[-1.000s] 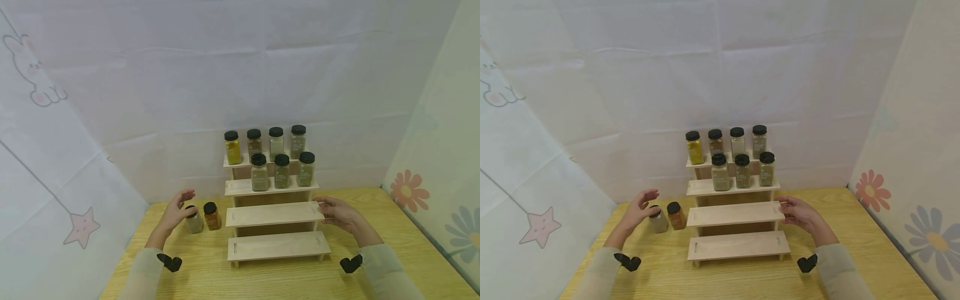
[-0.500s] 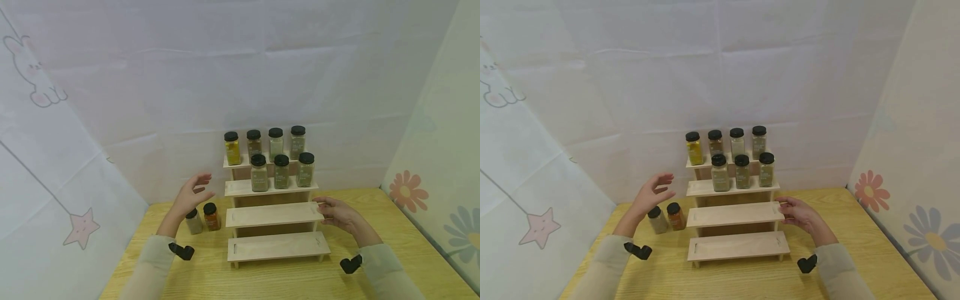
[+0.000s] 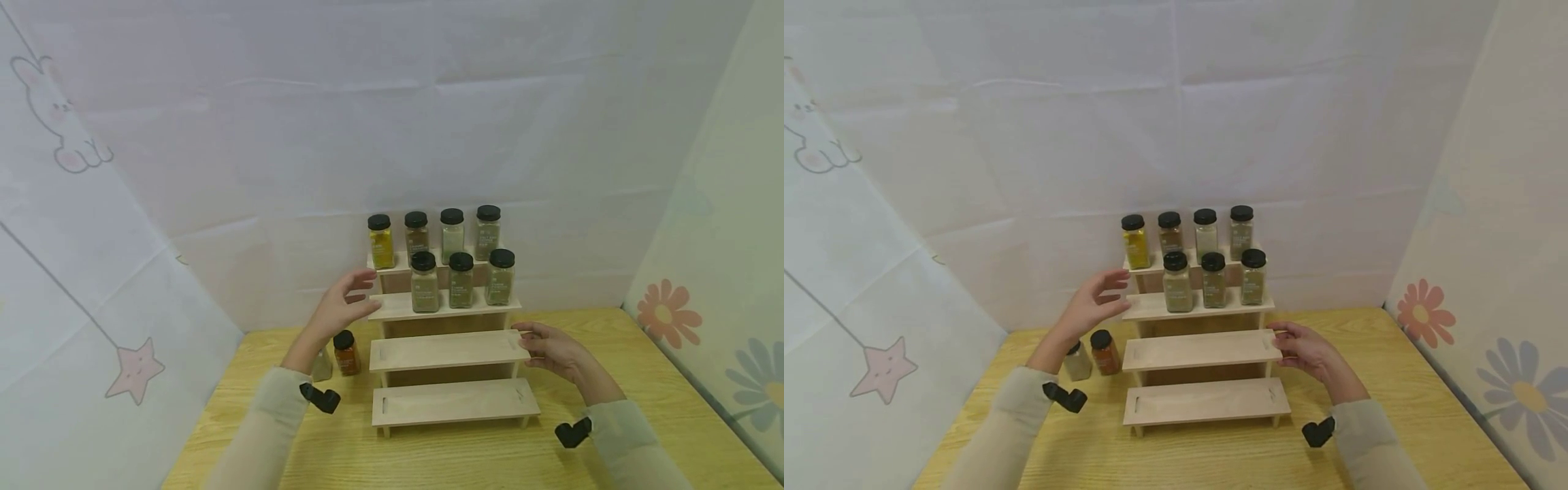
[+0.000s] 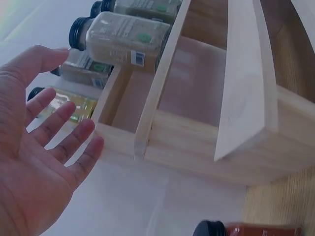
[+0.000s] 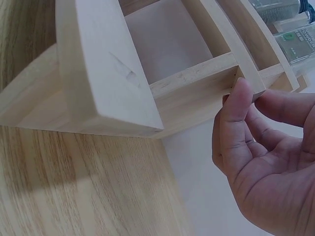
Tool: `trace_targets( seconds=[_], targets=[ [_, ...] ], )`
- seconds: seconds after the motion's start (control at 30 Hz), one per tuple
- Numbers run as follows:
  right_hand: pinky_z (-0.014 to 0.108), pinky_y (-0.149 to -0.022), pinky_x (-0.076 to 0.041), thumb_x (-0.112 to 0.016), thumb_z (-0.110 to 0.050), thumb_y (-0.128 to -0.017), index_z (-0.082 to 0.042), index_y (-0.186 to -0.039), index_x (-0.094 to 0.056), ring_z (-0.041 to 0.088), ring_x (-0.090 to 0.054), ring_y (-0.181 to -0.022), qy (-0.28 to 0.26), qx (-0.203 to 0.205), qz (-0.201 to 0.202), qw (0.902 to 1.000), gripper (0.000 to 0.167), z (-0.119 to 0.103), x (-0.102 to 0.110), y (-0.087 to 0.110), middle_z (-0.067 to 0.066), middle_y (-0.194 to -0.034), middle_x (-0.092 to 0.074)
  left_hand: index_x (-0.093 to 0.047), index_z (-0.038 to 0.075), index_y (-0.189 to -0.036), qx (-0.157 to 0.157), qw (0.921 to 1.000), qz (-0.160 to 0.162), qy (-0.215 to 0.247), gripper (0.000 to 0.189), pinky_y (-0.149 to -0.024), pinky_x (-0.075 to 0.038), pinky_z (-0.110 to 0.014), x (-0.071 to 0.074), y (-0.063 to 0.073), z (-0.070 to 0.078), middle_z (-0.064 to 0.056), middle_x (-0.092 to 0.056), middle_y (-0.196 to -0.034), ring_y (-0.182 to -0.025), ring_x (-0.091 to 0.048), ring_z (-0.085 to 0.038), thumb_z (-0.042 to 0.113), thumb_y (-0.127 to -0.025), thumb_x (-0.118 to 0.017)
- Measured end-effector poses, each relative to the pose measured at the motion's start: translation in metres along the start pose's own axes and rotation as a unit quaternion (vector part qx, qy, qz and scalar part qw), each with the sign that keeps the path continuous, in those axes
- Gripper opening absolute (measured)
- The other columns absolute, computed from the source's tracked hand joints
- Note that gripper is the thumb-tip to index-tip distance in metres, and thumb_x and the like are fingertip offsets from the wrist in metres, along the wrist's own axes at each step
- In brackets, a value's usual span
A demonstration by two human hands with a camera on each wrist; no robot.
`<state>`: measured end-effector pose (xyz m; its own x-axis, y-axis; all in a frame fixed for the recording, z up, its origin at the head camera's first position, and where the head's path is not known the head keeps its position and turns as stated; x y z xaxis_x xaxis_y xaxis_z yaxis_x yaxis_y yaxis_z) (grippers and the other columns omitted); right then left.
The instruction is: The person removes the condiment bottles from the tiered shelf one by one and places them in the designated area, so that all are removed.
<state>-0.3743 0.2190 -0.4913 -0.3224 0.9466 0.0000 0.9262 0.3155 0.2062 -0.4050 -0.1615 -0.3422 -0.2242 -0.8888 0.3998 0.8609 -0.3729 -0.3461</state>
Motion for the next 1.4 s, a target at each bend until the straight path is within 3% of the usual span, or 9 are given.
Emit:
trace_targets(
  seconds=[0.23, 0.47, 0.77, 1.4],
  targets=[
    [0.033, -0.082, -0.058, -0.059, -0.014, -0.104, 0.002, -0.154, -0.032, 0.011, -0.048, -0.075, -0.004, 0.0, -0.002, 1.0, 0.06, -0.001, -0.001, 0.002, 0.002, -0.093, -0.041, -0.044, -0.001, -0.149, 0.0, 0.9998, -0.017, 0.005, 0.065, -0.113, -0.034, -0.061, -0.019, -0.015, 0.009, -0.023, -0.046, -0.149, -0.135, -0.045, -0.043, 0.004, -0.091, -0.074],
    [0.033, -0.082, -0.058, -0.059, -0.014, -0.104, 0.002, -0.155, -0.032, 0.011, -0.047, -0.075, -0.005, -0.002, 0.001, 1.0, 0.06, -0.001, 0.0, 0.002, 0.002, -0.092, -0.041, -0.048, 0.009, -0.148, -0.025, 0.9994, -0.02, 0.009, 0.064, -0.11, -0.036, -0.062, -0.03, -0.023, 0.017, -0.02, -0.048, -0.149, -0.133, -0.047, -0.043, 0.015, -0.091, -0.078],
    [0.032, -0.081, -0.058, -0.058, -0.015, -0.104, 0.001, -0.155, -0.03, 0.01, -0.047, -0.074, -0.003, -0.002, 0.001, 1.0, 0.061, -0.001, 0.0, 0.002, 0.002, -0.093, -0.041, -0.046, 0.005, -0.149, -0.021, 0.9993, -0.018, 0.024, 0.068, -0.11, -0.039, -0.06, -0.04, -0.035, 0.012, -0.017, -0.051, -0.147, -0.132, -0.05, -0.04, 0.012, -0.09, -0.078],
    [0.029, -0.079, -0.058, -0.058, -0.016, -0.105, 0.001, -0.156, -0.029, 0.009, -0.044, -0.072, -0.006, 0.003, -0.009, 0.9999, 0.061, -0.001, -0.002, 0.003, 0.001, -0.091, -0.039, -0.044, 0.019, -0.151, 0.015, 0.9984, -0.018, 0.052, 0.072, -0.107, -0.045, -0.052, -0.06, -0.049, 0.001, -0.012, -0.052, -0.143, -0.128, -0.054, -0.035, 0.015, -0.089, -0.079]
  ],
)
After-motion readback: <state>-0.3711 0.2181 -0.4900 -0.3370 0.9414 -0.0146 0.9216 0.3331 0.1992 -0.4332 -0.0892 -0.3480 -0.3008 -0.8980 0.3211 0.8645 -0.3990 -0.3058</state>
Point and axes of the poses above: each hand's wrist, its own y-axis away from the middle knuckle, its own x-axis out of the back of the hand, z = x × y, the point moved 10 cm from there along -y, towards the middle knuckle
